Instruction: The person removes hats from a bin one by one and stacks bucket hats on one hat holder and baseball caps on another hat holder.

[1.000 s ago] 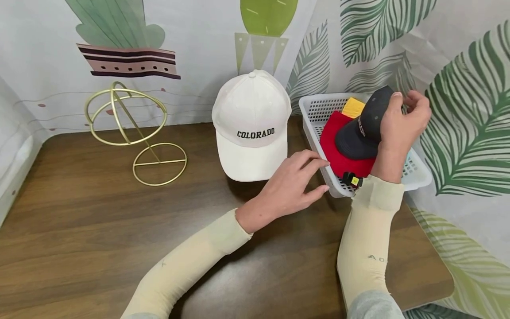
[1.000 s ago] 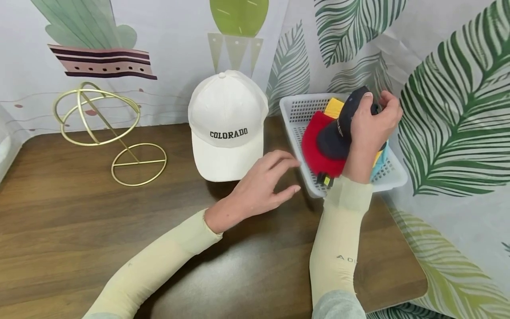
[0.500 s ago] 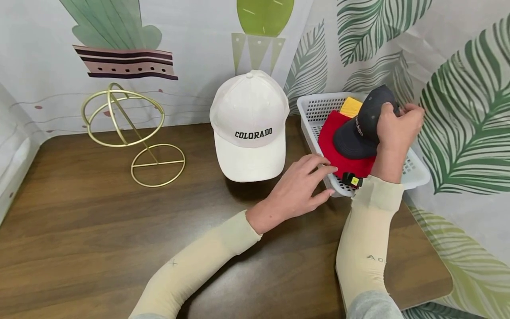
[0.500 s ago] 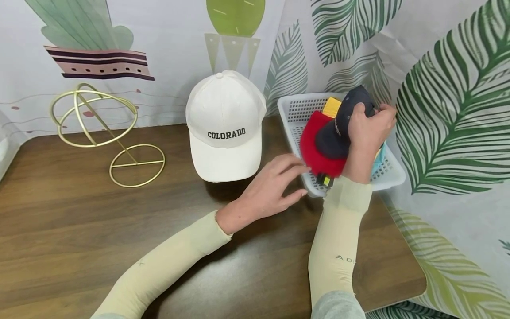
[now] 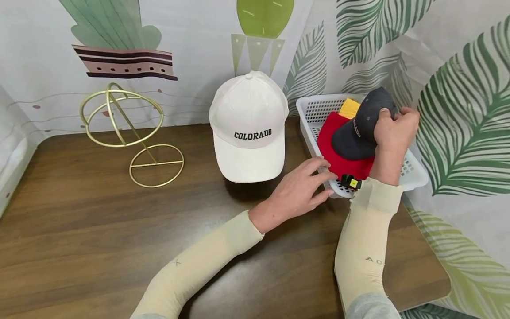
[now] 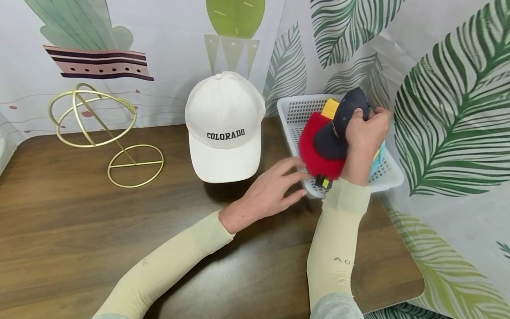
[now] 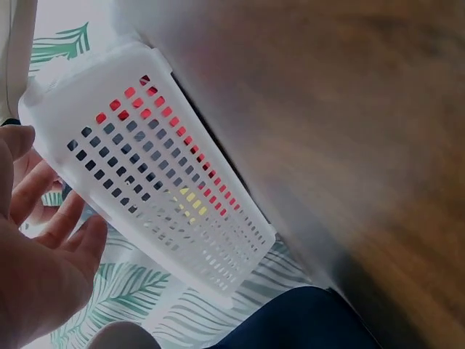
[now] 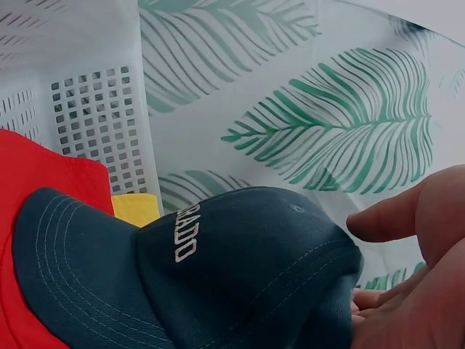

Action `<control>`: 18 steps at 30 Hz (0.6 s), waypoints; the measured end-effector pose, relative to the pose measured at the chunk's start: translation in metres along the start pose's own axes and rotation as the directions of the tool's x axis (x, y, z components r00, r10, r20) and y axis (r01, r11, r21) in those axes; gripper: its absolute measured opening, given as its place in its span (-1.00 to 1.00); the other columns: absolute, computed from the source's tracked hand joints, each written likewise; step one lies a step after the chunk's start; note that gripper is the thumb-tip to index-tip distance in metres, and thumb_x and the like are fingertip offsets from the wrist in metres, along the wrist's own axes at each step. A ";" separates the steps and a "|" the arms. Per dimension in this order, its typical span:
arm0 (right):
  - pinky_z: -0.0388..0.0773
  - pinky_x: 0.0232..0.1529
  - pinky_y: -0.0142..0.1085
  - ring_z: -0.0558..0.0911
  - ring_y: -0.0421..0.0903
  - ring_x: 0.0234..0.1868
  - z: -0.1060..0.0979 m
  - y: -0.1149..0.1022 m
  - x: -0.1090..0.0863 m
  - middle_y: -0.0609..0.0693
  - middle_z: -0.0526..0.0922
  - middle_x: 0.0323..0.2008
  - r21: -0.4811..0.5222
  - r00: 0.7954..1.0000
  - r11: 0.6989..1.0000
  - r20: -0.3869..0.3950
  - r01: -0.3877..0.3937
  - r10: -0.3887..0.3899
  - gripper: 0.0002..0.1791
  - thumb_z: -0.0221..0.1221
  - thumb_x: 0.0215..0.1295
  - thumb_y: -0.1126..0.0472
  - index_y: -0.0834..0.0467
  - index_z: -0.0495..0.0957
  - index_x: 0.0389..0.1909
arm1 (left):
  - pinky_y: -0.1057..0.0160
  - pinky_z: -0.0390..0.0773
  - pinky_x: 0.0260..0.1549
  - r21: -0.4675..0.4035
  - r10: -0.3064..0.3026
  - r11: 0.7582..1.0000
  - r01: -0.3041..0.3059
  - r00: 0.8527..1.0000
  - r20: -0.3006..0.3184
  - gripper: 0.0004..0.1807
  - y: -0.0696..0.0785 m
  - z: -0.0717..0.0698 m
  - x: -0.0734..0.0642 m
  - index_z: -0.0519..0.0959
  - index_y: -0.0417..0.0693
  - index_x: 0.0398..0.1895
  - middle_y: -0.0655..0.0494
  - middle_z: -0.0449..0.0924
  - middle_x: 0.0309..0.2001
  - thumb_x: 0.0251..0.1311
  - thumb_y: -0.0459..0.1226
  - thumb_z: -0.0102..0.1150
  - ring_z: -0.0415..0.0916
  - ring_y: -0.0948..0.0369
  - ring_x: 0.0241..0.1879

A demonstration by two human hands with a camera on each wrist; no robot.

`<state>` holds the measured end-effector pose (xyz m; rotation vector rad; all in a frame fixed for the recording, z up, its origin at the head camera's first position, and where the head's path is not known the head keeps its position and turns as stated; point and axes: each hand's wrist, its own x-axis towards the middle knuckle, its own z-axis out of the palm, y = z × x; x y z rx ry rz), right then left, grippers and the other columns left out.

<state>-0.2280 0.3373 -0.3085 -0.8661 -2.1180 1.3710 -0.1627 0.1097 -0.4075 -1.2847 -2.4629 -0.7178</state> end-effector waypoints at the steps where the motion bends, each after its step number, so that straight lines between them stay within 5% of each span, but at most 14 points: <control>1: 0.32 0.30 -0.46 0.38 -0.17 0.31 0.000 0.000 0.000 -0.09 0.39 0.29 0.002 1.000 1.000 0.006 -0.005 0.005 -0.37 0.02 0.60 -0.01 0.18 0.21 0.54 | 0.46 0.35 0.38 -0.001 -0.004 1.000 0.004 1.000 -0.001 -0.59 0.000 0.000 0.000 0.67 0.13 0.27 0.10 0.45 0.34 0.42 -0.03 0.33 0.36 0.20 0.36; 7: 0.37 0.38 -0.41 0.40 -0.14 0.46 0.000 -0.002 0.001 0.07 0.33 0.52 0.014 0.998 0.999 0.057 -0.029 0.028 -0.35 0.03 0.60 -0.06 0.15 0.24 0.56 | 0.46 0.38 0.35 -0.029 -0.025 0.999 0.025 1.000 -0.006 -0.59 0.001 0.000 0.002 0.68 0.11 0.24 0.09 0.46 0.31 0.39 -0.06 0.38 0.42 0.18 0.31; 18: 0.44 0.22 -0.43 0.42 -0.30 0.09 0.002 0.000 0.000 -0.09 0.44 0.19 -0.009 0.999 1.000 0.047 0.002 -0.002 -0.41 0.03 0.61 -0.02 0.20 0.38 0.50 | 0.46 0.37 0.36 -0.056 -0.037 0.998 0.037 0.999 -0.006 -0.60 0.003 0.002 0.001 0.67 0.09 0.24 0.10 0.46 0.31 0.39 -0.07 0.39 0.45 0.18 0.28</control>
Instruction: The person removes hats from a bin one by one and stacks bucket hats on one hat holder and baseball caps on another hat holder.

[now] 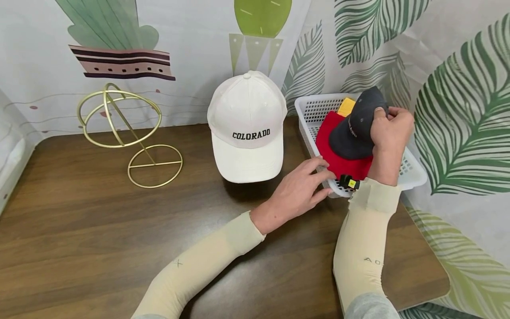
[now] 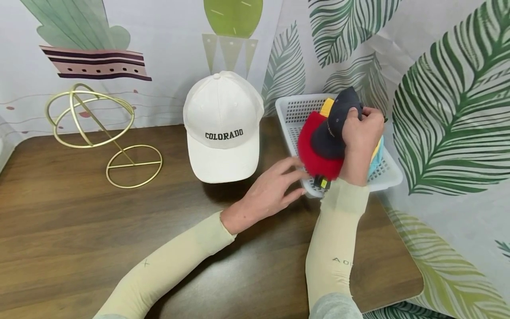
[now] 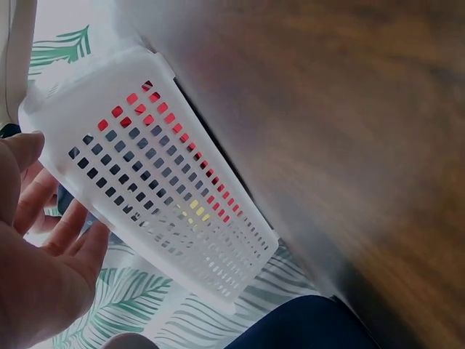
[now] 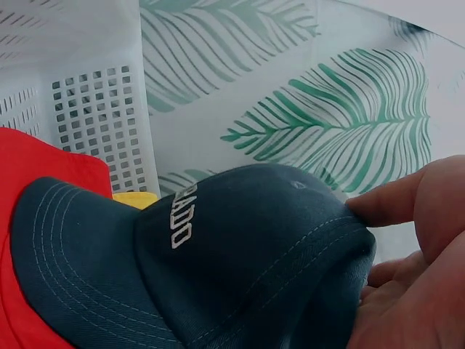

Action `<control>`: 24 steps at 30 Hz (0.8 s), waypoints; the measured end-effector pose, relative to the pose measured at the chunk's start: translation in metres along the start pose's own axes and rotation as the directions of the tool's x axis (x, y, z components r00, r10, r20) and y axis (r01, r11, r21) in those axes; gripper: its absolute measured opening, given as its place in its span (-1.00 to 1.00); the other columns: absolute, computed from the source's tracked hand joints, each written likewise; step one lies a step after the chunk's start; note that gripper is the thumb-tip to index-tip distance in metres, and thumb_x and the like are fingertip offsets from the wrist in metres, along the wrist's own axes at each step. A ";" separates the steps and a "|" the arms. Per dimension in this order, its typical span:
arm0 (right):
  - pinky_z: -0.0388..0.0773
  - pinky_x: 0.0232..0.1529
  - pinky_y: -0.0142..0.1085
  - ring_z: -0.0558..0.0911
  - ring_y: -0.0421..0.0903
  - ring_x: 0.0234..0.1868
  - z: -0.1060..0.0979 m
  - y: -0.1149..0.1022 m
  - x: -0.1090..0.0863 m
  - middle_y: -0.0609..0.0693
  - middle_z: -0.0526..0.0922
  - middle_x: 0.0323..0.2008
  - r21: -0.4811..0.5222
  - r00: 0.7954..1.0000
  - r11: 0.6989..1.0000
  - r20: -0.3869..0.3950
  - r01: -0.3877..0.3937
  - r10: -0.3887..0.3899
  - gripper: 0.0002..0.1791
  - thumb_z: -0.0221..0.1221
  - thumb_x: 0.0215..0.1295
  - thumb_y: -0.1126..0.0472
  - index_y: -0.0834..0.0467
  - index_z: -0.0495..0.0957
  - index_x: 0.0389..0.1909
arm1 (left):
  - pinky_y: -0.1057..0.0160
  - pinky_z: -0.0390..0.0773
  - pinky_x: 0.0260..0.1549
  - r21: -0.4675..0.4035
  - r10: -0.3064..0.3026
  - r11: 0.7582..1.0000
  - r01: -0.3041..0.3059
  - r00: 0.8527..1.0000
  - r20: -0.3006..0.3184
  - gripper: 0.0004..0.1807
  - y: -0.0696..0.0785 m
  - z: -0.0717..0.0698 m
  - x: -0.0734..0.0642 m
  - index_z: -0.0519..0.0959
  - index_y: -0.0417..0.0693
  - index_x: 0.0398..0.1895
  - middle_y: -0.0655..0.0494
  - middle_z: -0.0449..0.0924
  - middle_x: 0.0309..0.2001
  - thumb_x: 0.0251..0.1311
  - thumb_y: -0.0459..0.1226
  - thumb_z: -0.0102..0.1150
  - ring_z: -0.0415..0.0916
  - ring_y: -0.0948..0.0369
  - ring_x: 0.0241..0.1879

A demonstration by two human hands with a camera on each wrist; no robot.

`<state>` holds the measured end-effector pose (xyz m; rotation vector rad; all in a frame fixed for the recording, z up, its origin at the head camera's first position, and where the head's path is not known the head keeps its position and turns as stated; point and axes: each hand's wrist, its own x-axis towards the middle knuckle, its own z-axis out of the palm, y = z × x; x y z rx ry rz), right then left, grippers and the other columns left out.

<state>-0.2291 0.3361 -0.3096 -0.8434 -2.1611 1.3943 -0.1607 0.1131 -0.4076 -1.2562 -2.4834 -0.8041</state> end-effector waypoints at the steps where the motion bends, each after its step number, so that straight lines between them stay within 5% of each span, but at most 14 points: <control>1: 0.44 0.21 -0.43 0.42 -0.30 0.08 0.000 0.000 0.000 -0.13 0.43 0.13 0.004 1.000 1.000 0.001 0.005 -0.005 -0.42 0.04 0.61 -0.01 0.21 0.39 0.49 | 0.46 0.37 0.36 -0.006 -0.003 1.000 0.003 1.000 0.000 -0.59 0.000 0.000 0.000 0.67 0.09 0.24 0.10 0.45 0.31 0.38 -0.07 0.40 0.45 0.18 0.28; 6: 0.44 0.11 -0.42 0.43 -0.32 -0.04 0.001 0.000 -0.001 -0.23 0.38 -0.12 0.028 0.999 0.999 -0.010 0.036 -0.036 -0.49 0.06 0.60 0.04 0.24 0.47 0.39 | 0.45 0.38 0.35 -0.024 -0.009 1.000 0.009 1.000 -0.001 -0.59 -0.001 0.001 0.000 0.67 0.09 0.23 0.10 0.45 0.31 0.37 -0.08 0.41 0.45 0.19 0.28; 13: 0.40 0.00 -0.41 0.39 -0.32 -0.15 0.002 -0.002 -0.004 -0.20 0.36 -0.20 0.065 0.997 0.995 -0.038 0.075 -0.072 -0.73 0.10 0.58 0.08 0.17 0.52 0.08 | 0.44 0.41 0.34 -0.029 -0.015 0.999 0.014 1.000 -0.005 -0.58 0.000 0.001 -0.001 0.67 0.10 0.24 0.08 0.46 0.31 0.36 -0.08 0.42 0.46 0.18 0.28; 24: 0.38 0.01 -0.41 0.37 -0.31 -0.12 0.002 -0.006 -0.007 -0.20 0.35 -0.19 0.107 0.994 0.989 -0.055 0.103 -0.097 -0.71 0.11 0.57 0.14 0.20 0.54 0.16 | 0.45 0.39 0.35 -0.012 -0.006 1.000 0.006 1.000 -0.008 -0.59 -0.001 0.002 0.000 0.67 0.10 0.24 0.08 0.46 0.31 0.40 -0.05 0.37 0.45 0.17 0.28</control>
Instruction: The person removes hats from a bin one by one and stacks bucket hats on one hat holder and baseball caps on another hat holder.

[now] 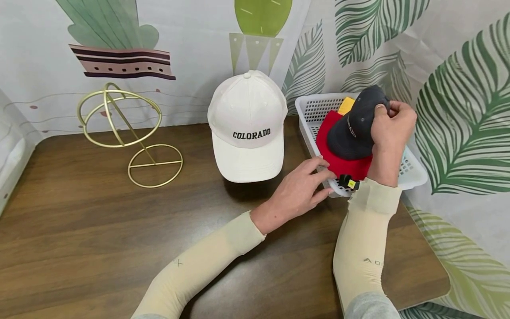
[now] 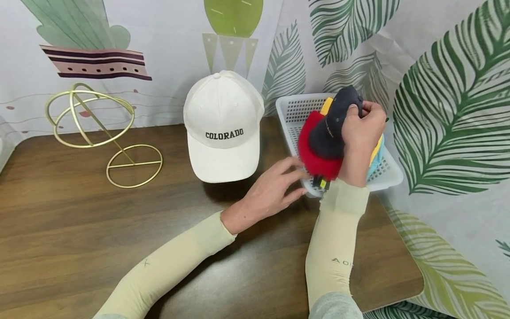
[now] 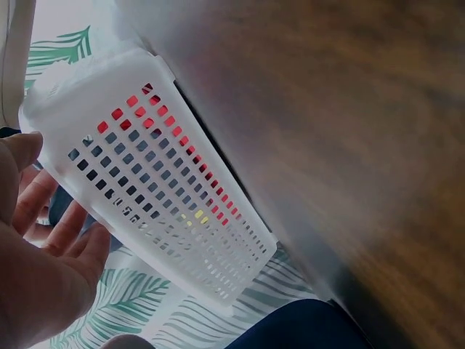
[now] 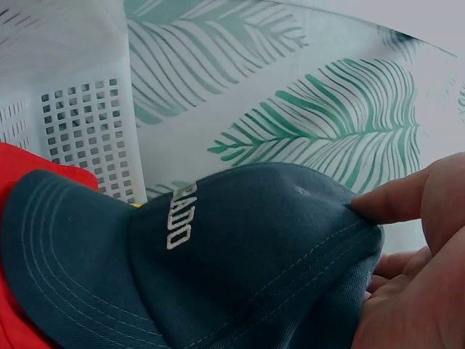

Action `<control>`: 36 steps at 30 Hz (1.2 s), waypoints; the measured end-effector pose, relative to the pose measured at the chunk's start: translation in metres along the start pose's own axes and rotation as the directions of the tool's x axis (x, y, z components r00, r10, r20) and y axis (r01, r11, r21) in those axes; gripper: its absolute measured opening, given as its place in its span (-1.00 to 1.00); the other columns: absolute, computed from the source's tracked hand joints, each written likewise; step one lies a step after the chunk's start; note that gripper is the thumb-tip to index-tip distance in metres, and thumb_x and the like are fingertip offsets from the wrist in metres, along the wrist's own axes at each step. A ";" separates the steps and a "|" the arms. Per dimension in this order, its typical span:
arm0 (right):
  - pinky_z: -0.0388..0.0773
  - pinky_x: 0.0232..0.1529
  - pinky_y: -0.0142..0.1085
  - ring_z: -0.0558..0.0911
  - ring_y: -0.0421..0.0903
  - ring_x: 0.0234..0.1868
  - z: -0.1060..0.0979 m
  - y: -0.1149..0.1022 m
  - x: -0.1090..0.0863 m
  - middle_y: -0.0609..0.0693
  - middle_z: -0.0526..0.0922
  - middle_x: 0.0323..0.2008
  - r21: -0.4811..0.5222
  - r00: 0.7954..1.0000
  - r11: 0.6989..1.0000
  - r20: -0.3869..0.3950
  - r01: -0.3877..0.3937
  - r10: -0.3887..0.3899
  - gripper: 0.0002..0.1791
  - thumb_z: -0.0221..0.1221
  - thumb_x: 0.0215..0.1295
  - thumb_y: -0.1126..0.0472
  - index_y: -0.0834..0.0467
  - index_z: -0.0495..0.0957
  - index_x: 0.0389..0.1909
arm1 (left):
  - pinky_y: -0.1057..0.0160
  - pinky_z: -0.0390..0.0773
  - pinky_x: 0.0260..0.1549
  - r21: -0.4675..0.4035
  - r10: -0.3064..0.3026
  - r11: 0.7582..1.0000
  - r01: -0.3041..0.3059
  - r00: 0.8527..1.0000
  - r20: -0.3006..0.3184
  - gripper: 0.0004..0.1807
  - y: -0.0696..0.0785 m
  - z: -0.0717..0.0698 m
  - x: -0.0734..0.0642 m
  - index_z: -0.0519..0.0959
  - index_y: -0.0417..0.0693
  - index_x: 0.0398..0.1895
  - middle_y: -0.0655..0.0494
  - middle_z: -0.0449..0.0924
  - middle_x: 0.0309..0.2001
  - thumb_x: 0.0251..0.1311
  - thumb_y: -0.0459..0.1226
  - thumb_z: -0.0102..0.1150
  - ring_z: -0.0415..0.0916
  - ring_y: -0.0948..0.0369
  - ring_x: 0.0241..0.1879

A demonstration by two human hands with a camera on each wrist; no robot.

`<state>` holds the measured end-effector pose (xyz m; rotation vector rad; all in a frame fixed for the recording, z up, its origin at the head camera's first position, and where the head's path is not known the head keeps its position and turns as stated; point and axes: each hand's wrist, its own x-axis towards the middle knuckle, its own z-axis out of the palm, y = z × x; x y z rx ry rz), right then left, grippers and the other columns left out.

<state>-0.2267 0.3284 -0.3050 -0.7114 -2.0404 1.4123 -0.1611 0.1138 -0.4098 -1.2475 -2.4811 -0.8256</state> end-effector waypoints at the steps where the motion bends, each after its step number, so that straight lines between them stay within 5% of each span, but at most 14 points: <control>1: 0.38 0.02 -0.42 0.37 -0.31 -0.11 0.000 -0.001 0.000 -0.20 0.36 -0.18 0.010 1.000 1.000 -0.001 -0.007 0.007 -0.70 0.11 0.57 0.15 0.20 0.54 0.17 | 0.45 0.38 0.35 0.000 0.001 1.000 -0.001 1.000 -0.001 -0.60 0.000 0.000 0.000 0.67 0.10 0.24 0.08 0.46 0.31 0.40 -0.05 0.37 0.45 0.17 0.28; 20: 0.40 0.08 -0.38 0.41 -0.27 -0.08 -0.006 -0.009 -0.008 -0.15 0.41 -0.17 0.098 1.000 0.995 0.001 0.022 -0.023 -0.58 0.12 0.57 0.19 0.29 0.55 0.32 | 0.44 0.37 0.35 0.011 0.004 1.000 -0.004 1.000 -0.007 -0.62 0.000 0.000 0.000 0.68 0.13 0.22 0.10 0.48 0.29 0.40 -0.06 0.37 0.47 0.19 0.27; 36: 0.37 -0.11 -0.39 0.40 -0.20 -0.29 -0.011 -0.020 -0.017 -0.05 0.43 -0.36 0.324 0.990 0.936 -0.072 0.138 -0.121 -0.90 0.18 0.46 0.38 0.18 0.65 -0.19 | 0.41 0.41 0.32 0.016 0.025 1.000 -0.025 0.999 -0.037 -0.65 -0.001 0.000 0.001 0.69 0.12 0.17 0.12 0.49 0.26 0.38 -0.06 0.39 0.51 0.18 0.24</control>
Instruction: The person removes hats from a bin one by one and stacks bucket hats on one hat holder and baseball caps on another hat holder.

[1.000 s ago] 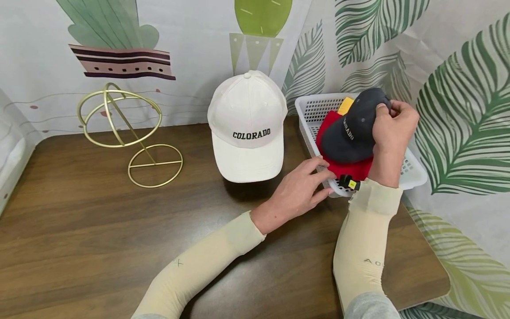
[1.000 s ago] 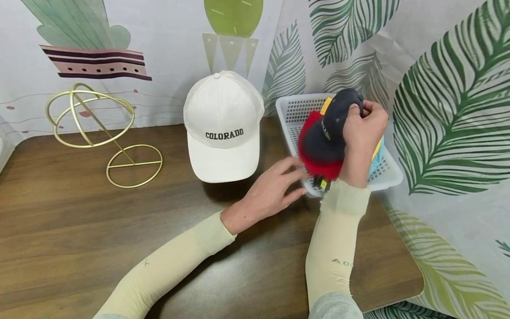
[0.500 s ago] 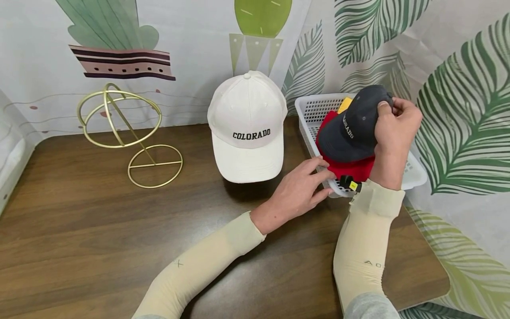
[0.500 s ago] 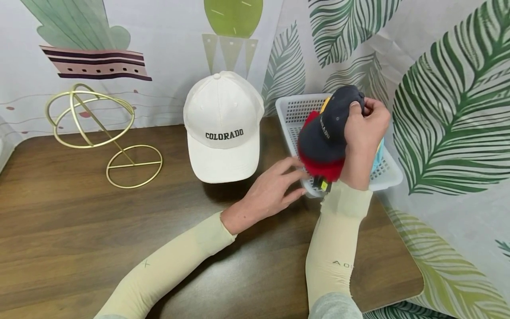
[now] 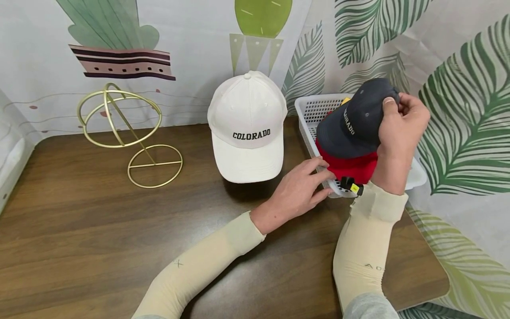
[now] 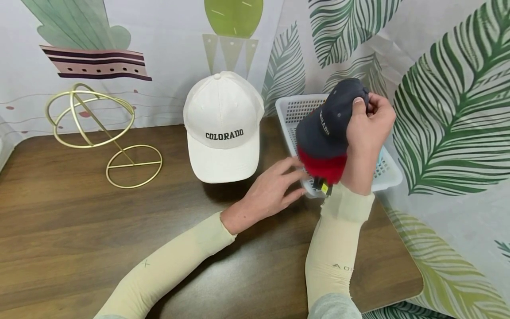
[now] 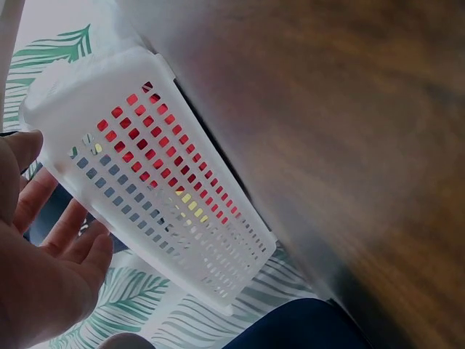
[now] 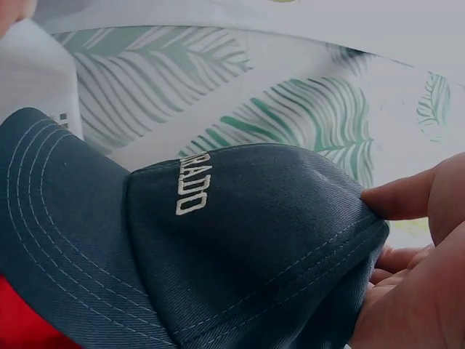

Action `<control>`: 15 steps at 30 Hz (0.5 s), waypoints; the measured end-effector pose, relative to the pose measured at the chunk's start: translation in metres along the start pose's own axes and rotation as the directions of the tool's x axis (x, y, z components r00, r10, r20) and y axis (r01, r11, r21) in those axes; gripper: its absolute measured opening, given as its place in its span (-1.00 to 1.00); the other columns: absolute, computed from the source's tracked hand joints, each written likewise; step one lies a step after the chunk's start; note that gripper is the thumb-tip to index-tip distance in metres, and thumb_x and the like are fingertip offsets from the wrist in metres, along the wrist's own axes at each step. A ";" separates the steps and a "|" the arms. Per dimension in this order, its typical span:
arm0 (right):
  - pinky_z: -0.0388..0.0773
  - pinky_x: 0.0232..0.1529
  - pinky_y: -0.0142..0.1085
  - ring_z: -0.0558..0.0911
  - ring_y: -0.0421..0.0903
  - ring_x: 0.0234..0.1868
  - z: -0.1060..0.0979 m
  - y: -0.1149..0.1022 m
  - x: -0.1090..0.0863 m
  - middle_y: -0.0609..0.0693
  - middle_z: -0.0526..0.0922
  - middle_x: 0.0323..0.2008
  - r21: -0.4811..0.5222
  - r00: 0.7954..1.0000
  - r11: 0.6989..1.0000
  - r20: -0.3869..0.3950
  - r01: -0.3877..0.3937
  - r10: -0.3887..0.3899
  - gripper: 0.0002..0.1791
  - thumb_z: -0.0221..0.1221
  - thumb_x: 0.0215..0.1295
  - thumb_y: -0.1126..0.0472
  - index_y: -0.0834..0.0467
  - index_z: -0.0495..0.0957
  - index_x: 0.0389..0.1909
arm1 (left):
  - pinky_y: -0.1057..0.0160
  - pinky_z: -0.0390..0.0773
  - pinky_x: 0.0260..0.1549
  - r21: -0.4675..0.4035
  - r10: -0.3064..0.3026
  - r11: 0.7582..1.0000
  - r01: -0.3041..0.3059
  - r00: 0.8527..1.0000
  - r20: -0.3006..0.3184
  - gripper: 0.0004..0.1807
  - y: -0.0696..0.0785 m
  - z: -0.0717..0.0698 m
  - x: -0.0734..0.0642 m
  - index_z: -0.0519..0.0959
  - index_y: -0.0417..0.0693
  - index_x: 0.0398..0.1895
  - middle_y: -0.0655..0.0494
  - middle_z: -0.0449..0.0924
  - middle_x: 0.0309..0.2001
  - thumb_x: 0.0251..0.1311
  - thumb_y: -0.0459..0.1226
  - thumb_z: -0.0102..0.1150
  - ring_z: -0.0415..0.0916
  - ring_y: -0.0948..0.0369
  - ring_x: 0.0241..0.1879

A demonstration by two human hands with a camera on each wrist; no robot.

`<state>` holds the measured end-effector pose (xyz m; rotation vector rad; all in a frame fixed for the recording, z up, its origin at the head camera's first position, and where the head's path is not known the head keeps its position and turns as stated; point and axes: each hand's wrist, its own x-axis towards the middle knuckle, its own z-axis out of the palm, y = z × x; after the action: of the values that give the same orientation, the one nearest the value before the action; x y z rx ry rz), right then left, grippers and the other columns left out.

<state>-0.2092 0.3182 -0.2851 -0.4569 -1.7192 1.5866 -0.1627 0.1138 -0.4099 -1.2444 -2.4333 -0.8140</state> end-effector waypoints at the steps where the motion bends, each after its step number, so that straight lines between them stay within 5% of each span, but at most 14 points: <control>1: 0.37 -0.13 -0.39 0.40 -0.19 -0.30 0.000 -0.001 -0.001 -0.05 0.43 -0.38 0.015 1.000 1.000 -0.003 0.010 -0.010 -0.89 0.18 0.44 0.39 0.17 0.65 -0.21 | 0.41 0.41 0.32 0.002 0.002 1.000 -0.002 1.000 -0.004 -0.65 0.000 0.000 0.000 0.69 0.12 0.17 0.12 0.49 0.26 0.38 -0.06 0.39 0.51 0.18 0.25; 15: 0.42 -0.05 -0.33 0.51 -0.13 -0.20 -0.006 -0.023 -0.020 0.00 0.53 -0.25 0.136 0.995 0.985 -0.019 0.104 -0.102 -0.86 0.17 0.45 0.44 0.19 0.67 -0.16 | 0.39 0.37 0.35 0.027 0.025 0.999 -0.024 1.000 -0.017 -0.70 0.000 0.001 0.000 0.69 0.10 0.15 0.13 0.49 0.25 0.42 -0.09 0.34 0.51 0.18 0.25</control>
<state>-0.1865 0.3047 -0.2690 -0.3040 -1.5875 1.6110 -0.1629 0.1144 -0.4106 -1.2496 -2.4024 -0.7797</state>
